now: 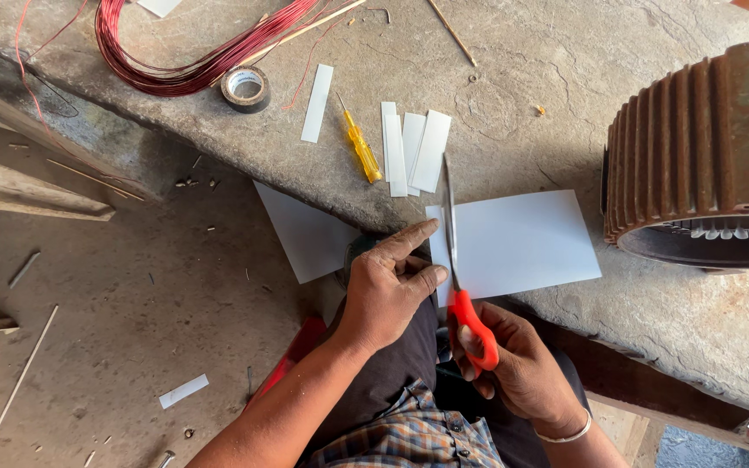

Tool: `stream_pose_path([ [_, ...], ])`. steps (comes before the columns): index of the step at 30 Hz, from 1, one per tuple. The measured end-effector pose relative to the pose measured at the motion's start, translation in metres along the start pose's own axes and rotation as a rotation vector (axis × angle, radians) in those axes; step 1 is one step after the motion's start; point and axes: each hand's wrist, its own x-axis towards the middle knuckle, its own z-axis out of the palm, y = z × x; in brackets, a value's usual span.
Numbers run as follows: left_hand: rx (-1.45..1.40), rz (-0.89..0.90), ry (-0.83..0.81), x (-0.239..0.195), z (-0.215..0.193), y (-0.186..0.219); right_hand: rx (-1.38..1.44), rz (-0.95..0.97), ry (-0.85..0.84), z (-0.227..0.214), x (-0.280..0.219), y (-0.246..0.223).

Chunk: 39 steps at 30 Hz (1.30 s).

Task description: The person uses shears to cut several strips from a large white sheet of insulation paper.

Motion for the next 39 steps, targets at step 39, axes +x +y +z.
stream_pose_path([
  [39, 0.022, 0.071, 0.010, -0.032, 0.013, 0.000, -0.072, 0.281, 0.098, -0.014, -0.106, 0.061],
])
